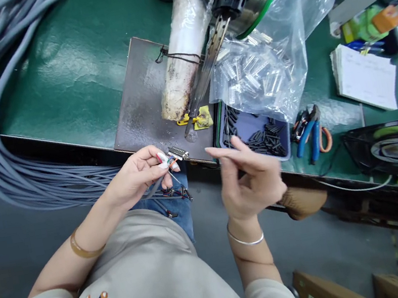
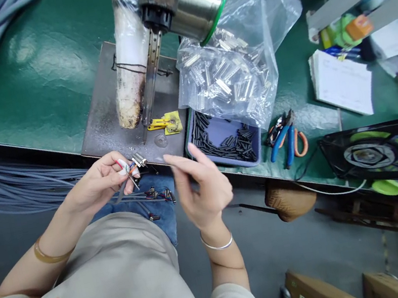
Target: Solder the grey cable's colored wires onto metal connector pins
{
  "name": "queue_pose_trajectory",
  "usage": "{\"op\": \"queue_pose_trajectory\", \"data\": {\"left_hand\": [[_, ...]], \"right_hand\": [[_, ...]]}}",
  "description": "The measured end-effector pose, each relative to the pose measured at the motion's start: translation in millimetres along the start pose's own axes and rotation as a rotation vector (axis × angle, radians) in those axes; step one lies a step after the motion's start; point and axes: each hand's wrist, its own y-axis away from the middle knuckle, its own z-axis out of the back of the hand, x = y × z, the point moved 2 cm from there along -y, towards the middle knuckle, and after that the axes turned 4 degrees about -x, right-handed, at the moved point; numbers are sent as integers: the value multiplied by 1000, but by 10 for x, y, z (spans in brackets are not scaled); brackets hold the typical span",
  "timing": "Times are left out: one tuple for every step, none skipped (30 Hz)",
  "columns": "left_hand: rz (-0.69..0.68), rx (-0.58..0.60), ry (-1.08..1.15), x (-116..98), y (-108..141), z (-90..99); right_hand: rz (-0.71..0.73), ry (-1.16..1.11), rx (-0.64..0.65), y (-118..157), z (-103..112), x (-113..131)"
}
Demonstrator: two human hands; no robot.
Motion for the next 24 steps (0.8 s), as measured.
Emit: {"op": "queue_pose_trajectory", "data": {"left_hand": [[21,12,24,-2,-3,2],[34,19,39,-3,-6,3],[44,23,46,-3,-9,5],[50,19,44,-2,-12,8],[52,12,34,-1,-13,12],[43,3,15,0,-11,15],[17,-13,-20,-1,-7,15],[-26,-34,-75,-5,2,12],[-88,-68,-142,-13,15,4],[-159,-108,-218,-22,31,-8],[-226,-149,-292,-31,49,-24],[-280,-187,-356,-36,67,-43],[-317,-217,-404,-38,82,-63],[-343,-237,-436,-37,93,-83],[-362,-250,-457,-34,98,-100],[-378,-263,-473,-32,98,-115],[-398,-281,-487,-32,94,-127],[-422,-301,-501,-34,87,-139],[-447,-323,-516,-38,76,-151],[-470,-345,-534,-44,63,-165],[-492,-363,-554,-50,49,-181],[-513,-377,-575,-56,34,-199],[-533,-387,-595,-62,20,-218],[-552,-392,-615,-68,6,-238]], "right_hand": [[38,-11,51,8,-33,24],[73,-36,86,12,-68,46],[92,-69,116,13,-104,63],[95,-99,153,13,-141,76],[95,-115,172,11,-172,84],[97,-118,170,10,-194,90],[98,-115,159,11,-209,94],[98,-109,146,13,-216,95],[96,-103,137,17,-219,94],[92,-103,135,21,-218,91],[86,-105,136,25,-216,86],[80,-107,138,28,-212,81],[78,-105,141,30,-209,76],[82,-95,145,32,-209,72],[93,-81,147,33,-211,70],[106,-65,148,35,-216,68],[114,-54,147,37,-224,65],[113,-54,142,40,-235,60],[100,-60,136,44,-246,52],[81,-73,128,48,-257,43],[59,-85,120,52,-266,33],[41,-93,111,56,-274,24],[29,-96,102,58,-280,17],[24,-94,95,59,-283,11]]}}
